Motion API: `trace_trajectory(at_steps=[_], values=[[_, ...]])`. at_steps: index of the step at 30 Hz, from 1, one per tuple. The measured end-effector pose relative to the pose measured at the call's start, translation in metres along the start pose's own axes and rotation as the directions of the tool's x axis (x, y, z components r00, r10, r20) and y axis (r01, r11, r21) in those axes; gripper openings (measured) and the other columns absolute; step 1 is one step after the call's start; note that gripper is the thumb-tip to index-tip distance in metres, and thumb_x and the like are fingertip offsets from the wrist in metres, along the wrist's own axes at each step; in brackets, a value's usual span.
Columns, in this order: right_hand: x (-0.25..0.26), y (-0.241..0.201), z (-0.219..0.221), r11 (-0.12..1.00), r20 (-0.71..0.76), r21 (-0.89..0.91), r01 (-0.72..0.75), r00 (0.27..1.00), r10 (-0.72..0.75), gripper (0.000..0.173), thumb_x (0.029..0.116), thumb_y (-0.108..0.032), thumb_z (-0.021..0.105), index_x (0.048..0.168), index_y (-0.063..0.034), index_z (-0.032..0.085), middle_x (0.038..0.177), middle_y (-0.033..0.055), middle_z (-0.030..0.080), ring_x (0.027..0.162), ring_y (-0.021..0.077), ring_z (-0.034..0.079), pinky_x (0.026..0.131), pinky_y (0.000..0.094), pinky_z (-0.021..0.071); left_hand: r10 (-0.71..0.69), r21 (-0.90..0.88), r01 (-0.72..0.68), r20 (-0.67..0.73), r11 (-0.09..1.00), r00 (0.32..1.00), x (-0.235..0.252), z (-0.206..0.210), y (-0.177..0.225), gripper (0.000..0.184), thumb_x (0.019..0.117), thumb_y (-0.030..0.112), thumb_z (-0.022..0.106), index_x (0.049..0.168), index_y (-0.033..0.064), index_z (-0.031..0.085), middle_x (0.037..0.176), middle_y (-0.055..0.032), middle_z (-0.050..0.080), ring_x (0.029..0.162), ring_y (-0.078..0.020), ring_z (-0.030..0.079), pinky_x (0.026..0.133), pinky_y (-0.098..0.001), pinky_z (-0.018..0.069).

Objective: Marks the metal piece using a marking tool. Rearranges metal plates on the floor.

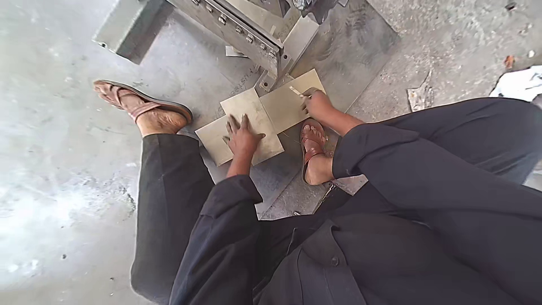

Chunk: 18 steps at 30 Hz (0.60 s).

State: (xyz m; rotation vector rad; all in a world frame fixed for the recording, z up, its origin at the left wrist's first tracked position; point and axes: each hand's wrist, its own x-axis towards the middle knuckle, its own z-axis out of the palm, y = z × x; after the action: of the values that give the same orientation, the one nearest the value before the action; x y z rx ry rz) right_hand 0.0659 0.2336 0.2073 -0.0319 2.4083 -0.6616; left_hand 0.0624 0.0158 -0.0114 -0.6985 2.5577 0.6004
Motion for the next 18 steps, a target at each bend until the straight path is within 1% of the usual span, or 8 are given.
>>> trace_trajectory(at_steps=[2, 5, 8, 11, 13, 14, 16, 18], values=[[-0.019, -0.022, -0.018, 0.999, -0.107, -0.036, -0.014, 0.994, 0.011, 0.031, 0.1086, -0.015, 0.045, 0.133, 0.0046, 0.046, 0.112, 0.0216, 0.063, 0.096, 0.0332, 0.069, 0.075, 0.0465, 0.0603, -0.196, -0.101, 0.188, -0.069, 0.977, 0.978, -0.027, 0.009, -0.003, 0.101, 0.0753, 0.046, 0.089, 0.160, 0.0207, 0.039, 0.169, -0.0228, 0.019, 0.154, -0.0436, 0.024, 0.113, -0.0732, 0.0293], [-0.025, -0.039, -0.036, 0.999, -0.184, -0.030, -0.034, 0.983, 0.028, 0.041, 0.1081, -0.017, 0.045, 0.137, 0.0133, 0.043, 0.126, 0.0292, 0.058, 0.113, 0.0400, 0.064, 0.086, 0.0487, 0.0576, -0.418, -0.170, 0.394, -0.145, 0.903, 0.897, -0.047, 0.012, 0.005, 0.092, 0.0775, 0.041, 0.087, 0.152, 0.0087, 0.044, 0.151, -0.0298, 0.041, 0.135, -0.0483, 0.048, 0.097, -0.0643, 0.0503], [-0.017, -0.022, -0.028, 0.992, -0.182, 0.120, -0.029, 0.982, 0.051, 0.047, 0.1099, -0.030, 0.046, 0.133, 0.0110, 0.044, 0.119, 0.0276, 0.061, 0.106, 0.0387, 0.066, 0.082, 0.0482, 0.0579, -0.547, -0.277, 0.507, -0.087, 0.816, 0.832, -0.061, 0.021, 0.002, 0.091, 0.0830, 0.046, 0.084, 0.149, 0.0008, 0.040, 0.144, -0.0315, 0.048, 0.129, -0.0487, 0.053, 0.096, -0.0652, 0.0511], [-0.018, -0.019, -0.034, 0.964, -0.156, 0.259, -0.059, 0.982, 0.102, 0.046, 0.1095, -0.030, 0.046, 0.132, 0.0104, 0.044, 0.115, 0.0273, 0.061, 0.102, 0.0387, 0.066, 0.079, 0.0480, 0.0579, -0.637, -0.411, 0.583, 0.007, 0.701, 0.771, -0.060, 0.030, -0.011, 0.106, 0.0802, 0.047, 0.086, 0.154, -0.0027, 0.028, 0.137, -0.0296, 0.057, 0.125, -0.0429, 0.060, 0.101, -0.0580, 0.0512], [-0.027, -0.022, -0.045, 0.946, -0.145, 0.318, -0.056, 0.984, 0.107, 0.048, 0.1094, -0.029, 0.046, 0.134, 0.0112, 0.043, 0.118, 0.0281, 0.061, 0.105, 0.0393, 0.066, 0.082, 0.0482, 0.0579, -0.612, -0.531, 0.558, 0.090, 0.638, 0.786, -0.059, 0.032, -0.025, 0.107, 0.0781, 0.042, 0.090, 0.153, -0.0035, 0.027, 0.132, -0.0304, 0.059, 0.121, -0.0411, 0.062, 0.100, -0.0557, 0.0519], [-0.032, -0.024, -0.051, 0.941, -0.147, 0.335, -0.045, 0.984, 0.099, 0.049, 0.1094, -0.030, 0.047, 0.136, 0.0114, 0.042, 0.120, 0.0279, 0.061, 0.108, 0.0390, 0.065, 0.084, 0.0478, 0.0578, -0.569, -0.587, 0.530, 0.139, 0.612, 0.811, -0.061, 0.030, -0.032, 0.096, 0.0797, 0.040, 0.090, 0.147, -0.0049, 0.037, 0.126, -0.0291, 0.061, 0.112, -0.0382, 0.063, 0.094, -0.0539, 0.0537], [-0.043, -0.026, -0.059, 0.947, -0.159, 0.320, -0.004, 0.986, 0.058, 0.049, 0.1094, -0.032, 0.047, 0.135, 0.0103, 0.044, 0.119, 0.0259, 0.062, 0.106, 0.0368, 0.066, 0.083, 0.0453, 0.0583, -0.416, -0.700, 0.483, 0.283, 0.526, 0.864, -0.064, 0.017, -0.040, 0.058, 0.0893, 0.039, 0.081, 0.125, -0.0017, 0.059, 0.102, -0.0163, 0.065, 0.080, -0.0219, 0.060, 0.070, -0.0400, 0.0525], [-0.060, -0.034, -0.071, 0.962, -0.138, 0.270, 0.036, 0.990, 0.002, 0.049, 0.1102, -0.030, 0.046, 0.137, 0.0114, 0.044, 0.121, 0.0263, 0.062, 0.108, 0.0361, 0.066, 0.084, 0.0437, 0.0576, -0.212, -0.829, 0.440, 0.388, 0.346, 0.897, -0.068, -0.004, -0.047, 0.043, 0.0981, 0.036, 0.069, 0.127, 0.0046, 0.062, 0.104, -0.0114, 0.072, 0.083, -0.0183, 0.069, 0.070, -0.0365, 0.0585]])
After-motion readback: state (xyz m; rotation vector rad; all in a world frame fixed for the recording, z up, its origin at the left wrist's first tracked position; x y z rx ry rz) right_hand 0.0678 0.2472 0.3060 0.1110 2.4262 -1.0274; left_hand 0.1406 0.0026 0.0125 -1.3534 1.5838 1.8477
